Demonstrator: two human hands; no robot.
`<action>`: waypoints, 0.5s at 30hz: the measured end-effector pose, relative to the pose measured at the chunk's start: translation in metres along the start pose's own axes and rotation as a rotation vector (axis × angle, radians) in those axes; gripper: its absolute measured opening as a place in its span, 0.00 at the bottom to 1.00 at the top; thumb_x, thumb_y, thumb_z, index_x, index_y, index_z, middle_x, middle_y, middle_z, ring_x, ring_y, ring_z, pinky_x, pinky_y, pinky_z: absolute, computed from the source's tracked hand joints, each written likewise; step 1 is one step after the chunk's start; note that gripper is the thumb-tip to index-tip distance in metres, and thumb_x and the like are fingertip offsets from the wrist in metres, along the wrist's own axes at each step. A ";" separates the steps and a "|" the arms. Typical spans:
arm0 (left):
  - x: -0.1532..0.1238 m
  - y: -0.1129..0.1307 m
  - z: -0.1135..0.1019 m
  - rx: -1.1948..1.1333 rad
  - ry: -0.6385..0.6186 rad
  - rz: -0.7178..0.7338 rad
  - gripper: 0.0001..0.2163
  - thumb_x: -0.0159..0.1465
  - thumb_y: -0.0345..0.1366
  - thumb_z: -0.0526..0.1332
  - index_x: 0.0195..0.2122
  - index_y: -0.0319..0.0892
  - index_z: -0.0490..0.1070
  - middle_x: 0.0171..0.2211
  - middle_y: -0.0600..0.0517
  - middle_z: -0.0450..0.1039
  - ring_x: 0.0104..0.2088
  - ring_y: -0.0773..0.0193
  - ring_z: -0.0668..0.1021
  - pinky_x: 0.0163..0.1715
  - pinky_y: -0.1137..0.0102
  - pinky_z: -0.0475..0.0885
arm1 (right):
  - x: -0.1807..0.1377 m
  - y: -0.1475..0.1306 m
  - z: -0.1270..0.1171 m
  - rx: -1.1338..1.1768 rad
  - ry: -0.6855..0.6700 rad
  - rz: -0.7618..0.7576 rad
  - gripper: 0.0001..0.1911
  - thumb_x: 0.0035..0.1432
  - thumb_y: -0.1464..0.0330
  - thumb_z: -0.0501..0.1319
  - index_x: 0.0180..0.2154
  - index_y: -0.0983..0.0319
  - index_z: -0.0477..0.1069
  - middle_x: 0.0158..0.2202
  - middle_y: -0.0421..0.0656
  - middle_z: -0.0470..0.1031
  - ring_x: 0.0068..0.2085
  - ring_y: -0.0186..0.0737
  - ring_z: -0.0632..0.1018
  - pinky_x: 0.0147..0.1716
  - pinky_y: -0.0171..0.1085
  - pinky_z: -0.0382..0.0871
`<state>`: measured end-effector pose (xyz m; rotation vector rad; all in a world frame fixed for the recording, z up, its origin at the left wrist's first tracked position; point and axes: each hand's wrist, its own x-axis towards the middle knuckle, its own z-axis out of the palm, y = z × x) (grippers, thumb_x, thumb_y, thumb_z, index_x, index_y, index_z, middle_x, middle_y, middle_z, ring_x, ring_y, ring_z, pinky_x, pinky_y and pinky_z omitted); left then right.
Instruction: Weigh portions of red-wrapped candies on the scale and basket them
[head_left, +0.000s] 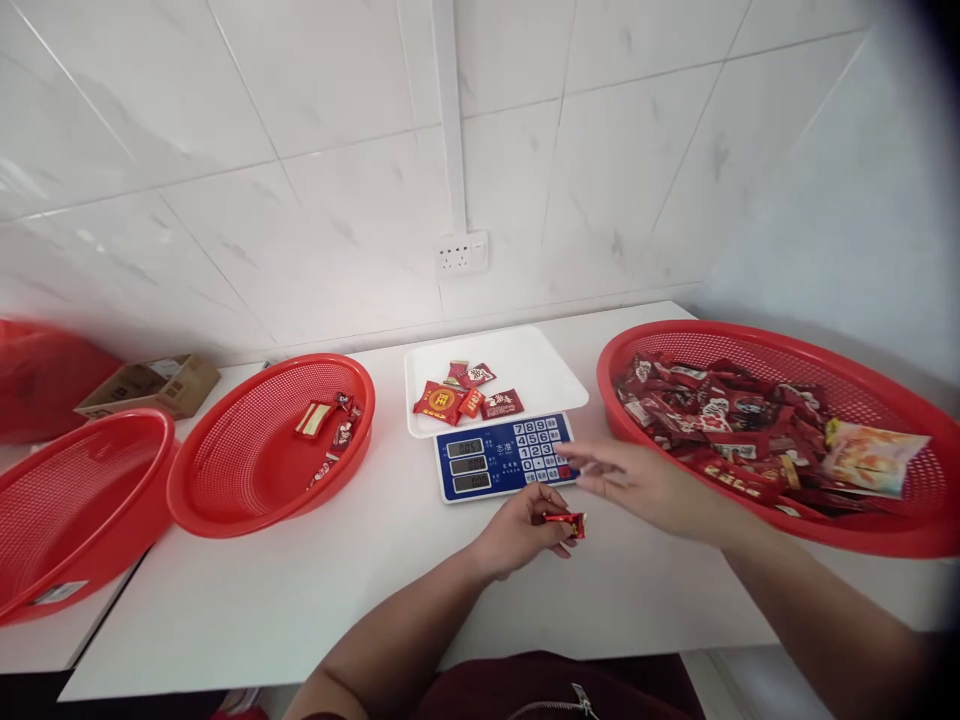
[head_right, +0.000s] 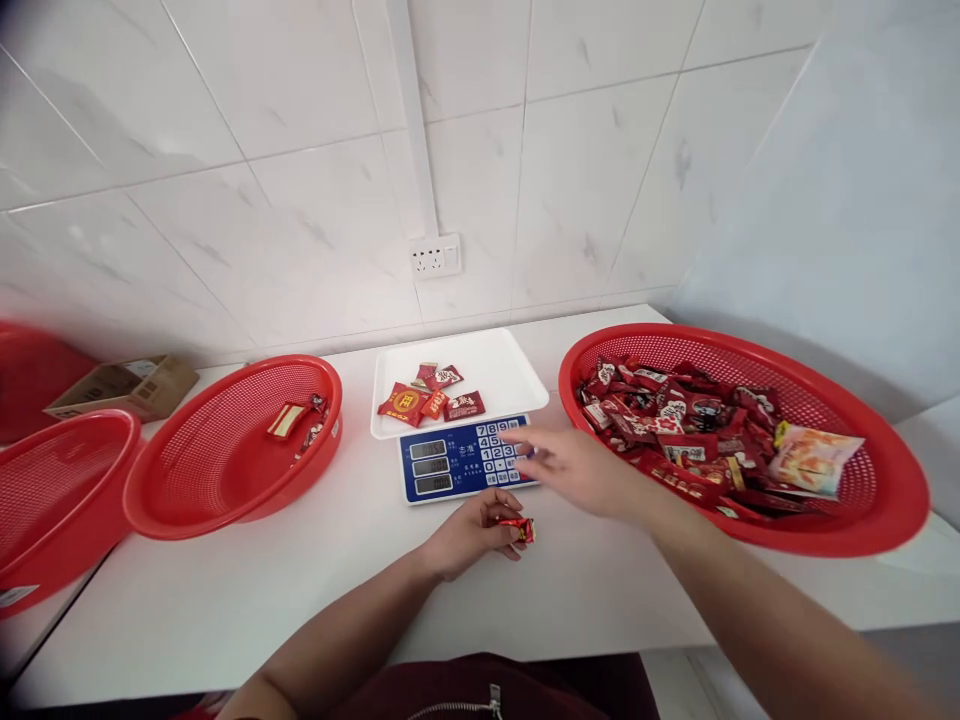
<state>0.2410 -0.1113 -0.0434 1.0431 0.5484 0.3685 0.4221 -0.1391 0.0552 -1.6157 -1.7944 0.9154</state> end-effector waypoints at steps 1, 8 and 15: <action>-0.002 0.003 0.002 0.029 0.010 0.041 0.21 0.47 0.45 0.68 0.35 0.40 0.61 0.29 0.53 0.70 0.29 0.67 0.73 0.30 0.69 0.69 | -0.013 0.008 0.010 0.079 -0.020 0.033 0.24 0.56 0.57 0.56 0.53 0.57 0.66 0.51 0.47 0.71 0.49 0.48 0.73 0.48 0.47 0.68; -0.015 0.008 0.015 0.727 0.082 0.297 0.06 0.55 0.31 0.60 0.35 0.42 0.69 0.36 0.51 0.69 0.34 0.66 0.72 0.34 0.70 0.68 | -0.051 0.051 0.087 0.796 -0.111 0.212 0.33 0.56 0.55 0.57 0.60 0.55 0.54 0.56 0.49 0.65 0.52 0.48 0.71 0.43 0.45 0.71; -0.032 0.008 0.009 0.919 0.029 0.309 0.23 0.55 0.32 0.62 0.52 0.48 0.63 0.52 0.48 0.63 0.46 0.62 0.71 0.42 0.69 0.72 | -0.039 0.058 0.097 0.844 -0.183 0.188 0.27 0.56 0.58 0.59 0.56 0.57 0.61 0.50 0.47 0.71 0.49 0.46 0.72 0.44 0.44 0.69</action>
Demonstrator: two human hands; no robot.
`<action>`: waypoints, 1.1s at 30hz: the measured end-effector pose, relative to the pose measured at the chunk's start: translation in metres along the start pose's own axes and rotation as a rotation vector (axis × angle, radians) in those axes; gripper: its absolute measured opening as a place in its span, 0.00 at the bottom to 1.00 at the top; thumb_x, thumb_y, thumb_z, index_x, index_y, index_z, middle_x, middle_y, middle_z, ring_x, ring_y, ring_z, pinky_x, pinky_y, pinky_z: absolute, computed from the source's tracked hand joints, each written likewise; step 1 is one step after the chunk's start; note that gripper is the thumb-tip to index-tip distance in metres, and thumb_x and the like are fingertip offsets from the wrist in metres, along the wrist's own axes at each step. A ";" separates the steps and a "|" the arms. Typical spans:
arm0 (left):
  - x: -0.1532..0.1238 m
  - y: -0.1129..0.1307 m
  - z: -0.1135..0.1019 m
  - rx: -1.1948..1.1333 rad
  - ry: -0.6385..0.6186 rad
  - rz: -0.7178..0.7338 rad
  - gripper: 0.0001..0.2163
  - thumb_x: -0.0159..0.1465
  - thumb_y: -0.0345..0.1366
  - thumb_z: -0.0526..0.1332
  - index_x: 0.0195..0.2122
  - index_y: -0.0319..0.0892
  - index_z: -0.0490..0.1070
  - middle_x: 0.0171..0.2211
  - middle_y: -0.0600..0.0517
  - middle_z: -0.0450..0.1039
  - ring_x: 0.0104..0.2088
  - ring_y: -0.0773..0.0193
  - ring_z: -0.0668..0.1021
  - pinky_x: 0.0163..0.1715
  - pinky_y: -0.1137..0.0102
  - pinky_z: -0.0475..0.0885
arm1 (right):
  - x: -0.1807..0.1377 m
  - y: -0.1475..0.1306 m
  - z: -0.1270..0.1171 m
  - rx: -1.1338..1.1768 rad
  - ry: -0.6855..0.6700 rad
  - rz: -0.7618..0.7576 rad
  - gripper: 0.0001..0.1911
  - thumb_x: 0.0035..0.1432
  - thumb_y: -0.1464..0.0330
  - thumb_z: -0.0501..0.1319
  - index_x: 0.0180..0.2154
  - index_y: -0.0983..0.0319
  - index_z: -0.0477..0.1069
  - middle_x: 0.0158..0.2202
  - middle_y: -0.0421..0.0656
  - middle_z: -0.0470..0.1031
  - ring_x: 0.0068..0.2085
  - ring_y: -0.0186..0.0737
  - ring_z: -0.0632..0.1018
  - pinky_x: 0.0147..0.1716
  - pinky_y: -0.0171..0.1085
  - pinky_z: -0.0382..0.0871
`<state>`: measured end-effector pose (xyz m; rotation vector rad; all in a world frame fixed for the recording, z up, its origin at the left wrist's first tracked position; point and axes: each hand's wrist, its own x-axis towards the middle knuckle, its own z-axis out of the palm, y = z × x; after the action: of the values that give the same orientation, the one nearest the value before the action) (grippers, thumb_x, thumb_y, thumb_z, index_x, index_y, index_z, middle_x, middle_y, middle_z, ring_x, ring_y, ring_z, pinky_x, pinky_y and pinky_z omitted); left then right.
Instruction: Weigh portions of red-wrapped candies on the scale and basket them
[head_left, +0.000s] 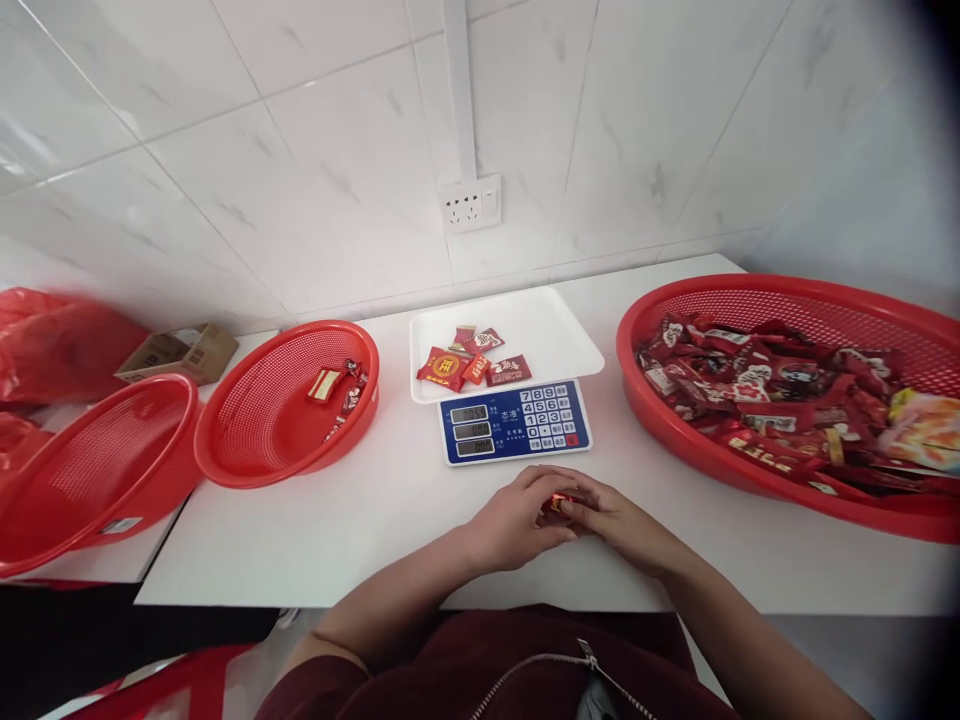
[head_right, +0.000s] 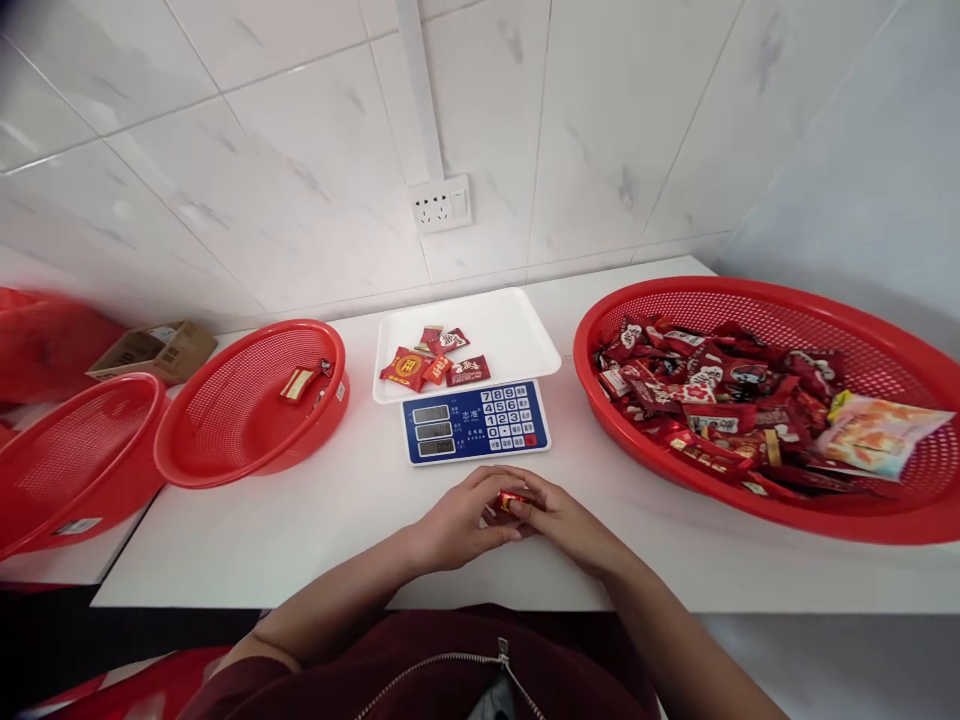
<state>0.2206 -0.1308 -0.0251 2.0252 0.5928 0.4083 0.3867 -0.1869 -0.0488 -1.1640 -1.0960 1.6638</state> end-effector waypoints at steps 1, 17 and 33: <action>-0.003 -0.001 -0.003 0.017 0.009 -0.002 0.21 0.56 0.32 0.62 0.52 0.48 0.64 0.51 0.48 0.64 0.44 0.63 0.73 0.40 0.70 0.72 | 0.002 0.001 -0.002 -0.002 -0.018 0.008 0.26 0.56 0.58 0.58 0.55 0.57 0.62 0.49 0.48 0.72 0.48 0.45 0.73 0.43 0.43 0.69; 0.011 -0.017 -0.130 0.965 0.245 0.051 0.26 0.62 0.50 0.51 0.59 0.47 0.57 0.62 0.47 0.54 0.63 0.52 0.53 0.59 0.54 0.52 | 0.007 0.011 -0.011 0.220 -0.010 0.125 0.23 0.50 0.58 0.64 0.48 0.59 0.70 0.42 0.47 0.75 0.42 0.43 0.76 0.44 0.46 0.68; -0.050 -0.029 -0.200 1.025 0.394 -0.518 0.30 0.61 0.53 0.51 0.61 0.44 0.52 0.64 0.44 0.46 0.64 0.48 0.47 0.58 0.49 0.49 | 0.006 0.008 -0.011 0.140 -0.038 0.119 0.24 0.52 0.55 0.62 0.49 0.58 0.68 0.43 0.46 0.75 0.43 0.43 0.76 0.45 0.45 0.68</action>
<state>0.0710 -0.0046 0.0454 2.5957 1.8032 0.1830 0.3944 -0.1811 -0.0597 -1.1296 -0.9323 1.8303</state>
